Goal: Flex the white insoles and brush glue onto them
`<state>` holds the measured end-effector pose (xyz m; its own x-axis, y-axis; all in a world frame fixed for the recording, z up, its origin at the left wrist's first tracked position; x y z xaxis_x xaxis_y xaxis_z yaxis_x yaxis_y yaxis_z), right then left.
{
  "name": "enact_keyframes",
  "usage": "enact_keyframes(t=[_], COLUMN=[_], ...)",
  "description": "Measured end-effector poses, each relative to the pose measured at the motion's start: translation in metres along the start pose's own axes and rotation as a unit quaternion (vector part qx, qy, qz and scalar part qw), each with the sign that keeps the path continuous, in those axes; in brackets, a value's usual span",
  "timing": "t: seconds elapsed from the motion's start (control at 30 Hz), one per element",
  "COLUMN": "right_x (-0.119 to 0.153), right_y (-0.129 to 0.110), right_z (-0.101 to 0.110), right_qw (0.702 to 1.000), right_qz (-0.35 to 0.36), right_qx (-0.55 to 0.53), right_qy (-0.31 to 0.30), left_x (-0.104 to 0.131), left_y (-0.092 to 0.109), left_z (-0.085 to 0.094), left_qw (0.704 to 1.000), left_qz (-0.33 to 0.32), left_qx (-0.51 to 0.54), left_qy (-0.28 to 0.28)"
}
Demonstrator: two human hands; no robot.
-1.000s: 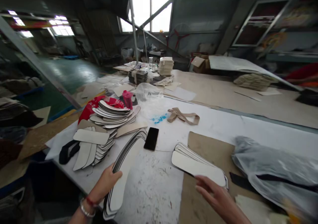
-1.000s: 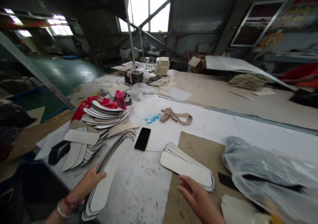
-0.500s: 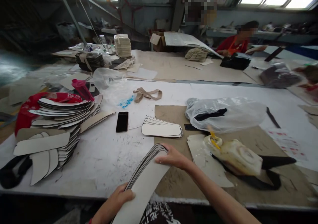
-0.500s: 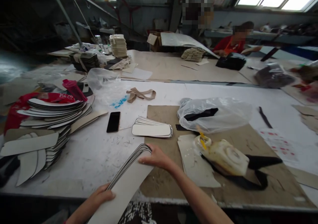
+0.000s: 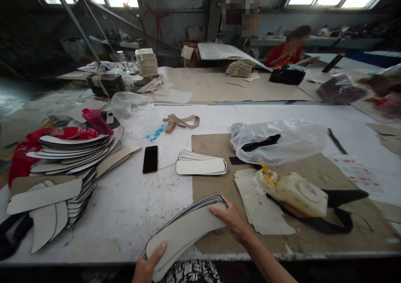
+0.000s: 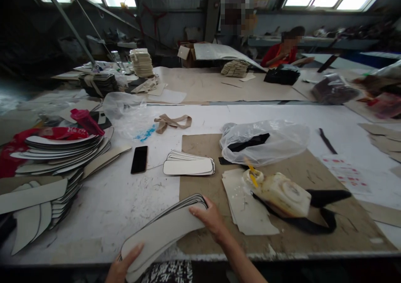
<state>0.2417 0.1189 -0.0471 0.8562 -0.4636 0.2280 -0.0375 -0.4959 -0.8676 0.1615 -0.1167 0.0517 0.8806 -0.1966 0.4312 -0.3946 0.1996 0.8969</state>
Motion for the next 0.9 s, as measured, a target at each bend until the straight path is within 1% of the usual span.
enact_keyframes(t=[0.03,0.1,0.17,0.3,0.37,0.43,0.5,0.57,0.6,0.63,0.7,0.73,0.77,0.8,0.83,0.9], right_x=[0.001,0.003,0.002,-0.005,-0.010,-0.015,-0.021,-0.028,-0.033,-0.039,-0.051,-0.058,-0.064,-0.070,-0.075,-0.081], right_y=[0.003,0.006,0.007,0.006,0.007,0.009,0.010,0.011,0.011,0.011,0.015,0.020,0.026,0.032,0.039,0.051], right_z=[-0.003,-0.007,-0.004,0.012,0.019,0.025,0.030,0.036,0.039,0.043,0.051,0.055,0.058,0.061,0.063,0.065], right_qw=[1.000,0.997,0.996,0.996,0.995,0.995,0.993,0.989,0.985,0.977,0.941,0.918,0.898,0.884,0.877,0.875], right_qz=[-0.004,-0.012,-0.018,-0.008,0.003,0.003,-0.012,-0.007,0.020,0.065,0.169,0.207,0.228,0.233,0.228,0.216], right_qx=[-0.024,-0.062,-0.048,0.062,0.085,0.097,0.116,0.145,0.171,0.205,0.293,0.337,0.375,0.404,0.421,0.431], right_qy=[-0.003,-0.039,-0.071,-0.057,-0.047,-0.036,-0.016,-0.004,0.002,0.007,0.012,0.015,0.020,0.023,0.026,0.033], left_x=[-0.003,-0.008,-0.013,-0.025,-0.034,-0.047,-0.061,-0.076,-0.084,-0.093,-0.112,-0.122,-0.132,-0.141,-0.149,-0.161], left_y=[0.004,0.013,0.018,0.016,0.015,0.018,0.026,0.036,0.040,0.043,0.044,0.042,0.038,0.034,0.029,0.021], left_z=[-0.004,-0.009,-0.012,-0.020,-0.025,-0.030,-0.034,-0.037,-0.038,-0.039,-0.040,-0.039,-0.039,-0.037,-0.036,-0.033], left_qw=[1.000,0.998,0.997,0.995,0.995,0.996,0.991,0.975,0.965,0.954,0.927,0.911,0.893,0.877,0.865,0.851], left_qz=[-0.001,0.002,0.013,0.030,0.024,0.002,-0.042,-0.095,-0.118,-0.142,-0.197,-0.227,-0.255,-0.279,-0.294,-0.305], left_qx=[0.020,0.048,0.052,0.037,0.022,-0.015,-0.085,-0.161,-0.192,-0.218,-0.269,-0.296,-0.325,-0.352,-0.375,-0.401], left_qy=[-0.010,-0.031,-0.050,-0.088,-0.092,-0.084,-0.092,-0.120,-0.137,-0.152,-0.174,-0.179,-0.178,-0.170,-0.160,-0.148])
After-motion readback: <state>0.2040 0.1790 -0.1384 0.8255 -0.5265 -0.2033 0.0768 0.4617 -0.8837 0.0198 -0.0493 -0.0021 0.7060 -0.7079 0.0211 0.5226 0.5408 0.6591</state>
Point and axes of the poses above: each hand's wrist, its own x-axis away from the middle knuckle, its own z-axis out of the back of the hand, y = z × x, the point moved 1 cm from there along -x, towards the middle knuckle, and after that the axes turned 3 degrees about x, right-handed, at the moved point
